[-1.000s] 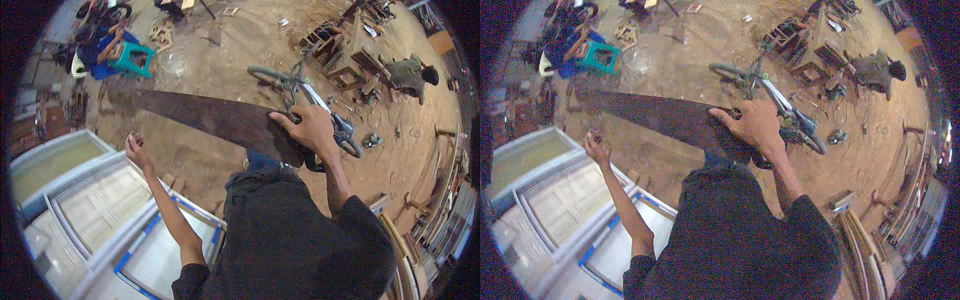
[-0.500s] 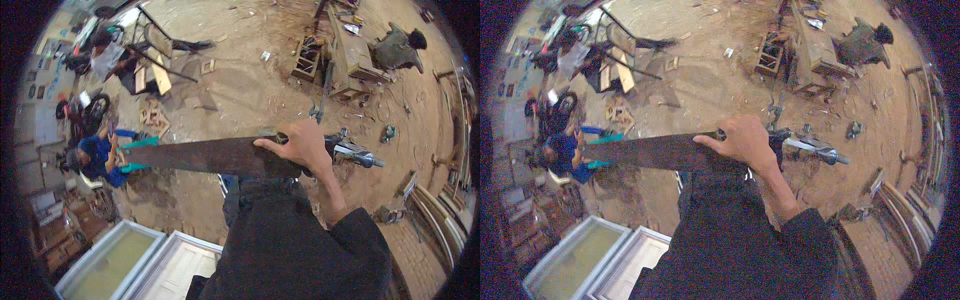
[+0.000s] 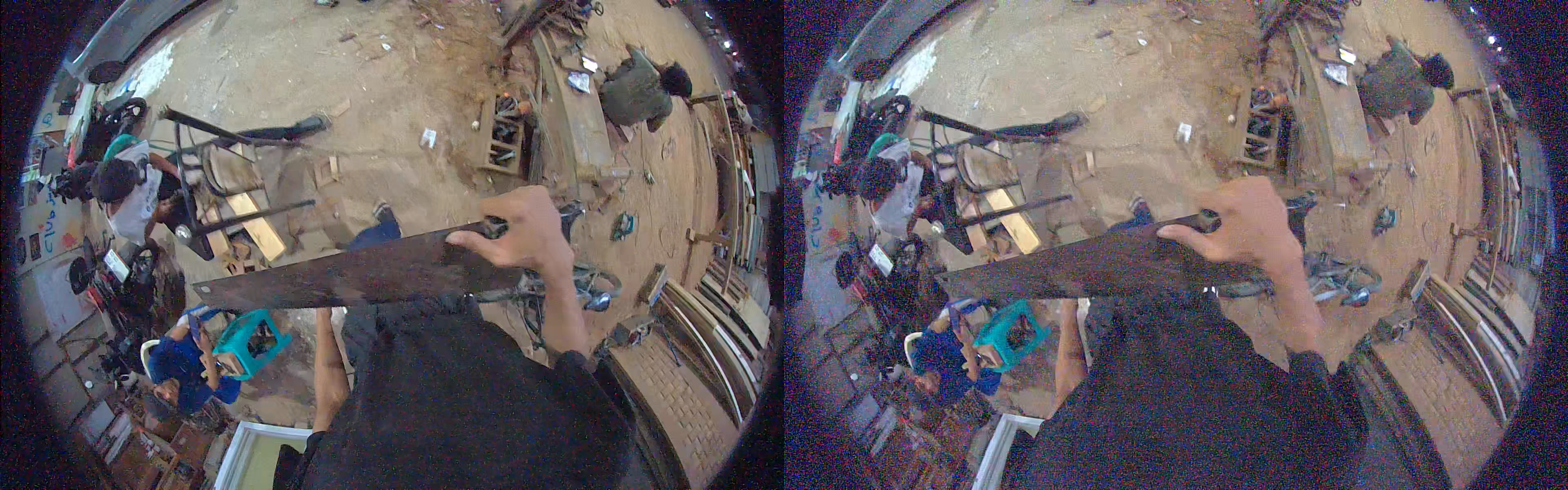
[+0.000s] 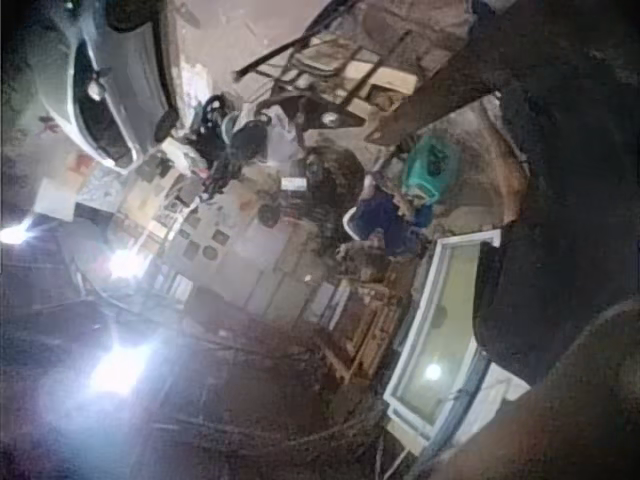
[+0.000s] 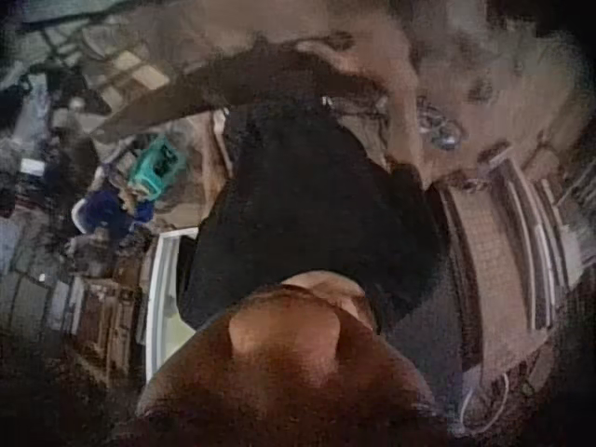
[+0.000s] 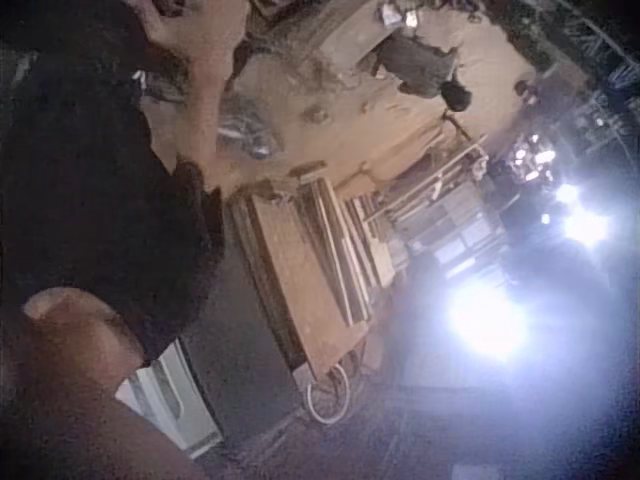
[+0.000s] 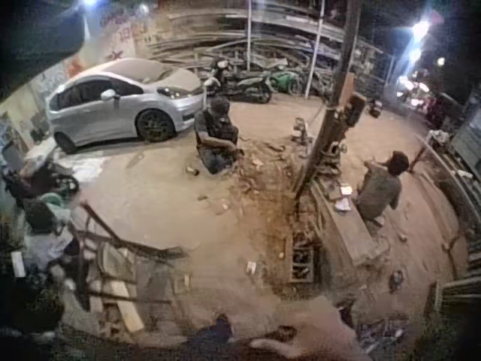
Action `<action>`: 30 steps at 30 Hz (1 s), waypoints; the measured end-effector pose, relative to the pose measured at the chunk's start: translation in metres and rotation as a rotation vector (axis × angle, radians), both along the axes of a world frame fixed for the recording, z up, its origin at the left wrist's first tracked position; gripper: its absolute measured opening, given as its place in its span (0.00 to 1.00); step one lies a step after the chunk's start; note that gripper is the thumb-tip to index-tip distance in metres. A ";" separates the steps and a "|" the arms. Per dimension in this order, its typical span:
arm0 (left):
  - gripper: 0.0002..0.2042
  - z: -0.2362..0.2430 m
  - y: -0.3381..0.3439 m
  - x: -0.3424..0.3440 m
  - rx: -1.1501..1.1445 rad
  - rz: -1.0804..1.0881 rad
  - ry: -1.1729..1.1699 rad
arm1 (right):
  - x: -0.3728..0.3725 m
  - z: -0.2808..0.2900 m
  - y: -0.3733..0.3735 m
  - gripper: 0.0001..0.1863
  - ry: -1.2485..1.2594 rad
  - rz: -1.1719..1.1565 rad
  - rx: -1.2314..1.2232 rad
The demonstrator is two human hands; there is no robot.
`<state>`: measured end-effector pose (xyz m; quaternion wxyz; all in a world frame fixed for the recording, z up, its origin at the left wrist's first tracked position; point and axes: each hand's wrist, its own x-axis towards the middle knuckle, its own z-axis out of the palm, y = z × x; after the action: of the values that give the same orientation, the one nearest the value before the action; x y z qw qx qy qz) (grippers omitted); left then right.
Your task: The person saws a wooden plank using a handsaw while holding it steady with one hand on a stack of lumber.
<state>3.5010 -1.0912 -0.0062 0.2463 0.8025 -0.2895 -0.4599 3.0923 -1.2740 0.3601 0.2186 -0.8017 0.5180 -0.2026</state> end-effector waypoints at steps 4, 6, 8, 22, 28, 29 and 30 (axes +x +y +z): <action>0.16 0.053 -0.192 0.025 -0.194 -0.124 -0.025 | 0.018 0.028 -0.091 0.26 -0.030 -0.039 -0.023; 0.16 0.080 -0.273 0.025 -0.278 -0.181 -0.030 | 0.032 0.032 -0.138 0.27 -0.018 -0.099 0.012; 0.16 0.102 -0.338 0.022 -0.319 -0.235 -0.036 | 0.049 0.022 -0.175 0.28 -0.055 -0.184 0.021; 0.15 0.130 -0.620 0.075 -0.077 -0.153 -0.169 | 0.267 -0.011 -0.620 0.30 -0.189 0.001 0.014; 0.13 0.166 -0.685 0.132 -0.409 0.514 -0.013 | 0.415 -0.006 -0.749 0.33 -0.117 0.253 0.072; 0.12 0.170 -0.708 0.152 -0.464 0.622 -0.104 | 0.449 -0.006 -0.771 0.32 -0.127 0.311 0.080; 0.12 0.177 -0.730 0.173 -0.515 0.727 -0.194 | 0.482 -0.002 -0.791 0.31 -0.132 0.366 0.087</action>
<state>3.6739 -1.8216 0.1703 0.5552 0.8039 -0.1157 -0.1790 3.5745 -2.0654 0.3580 0.3197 -0.8574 0.3563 -0.1891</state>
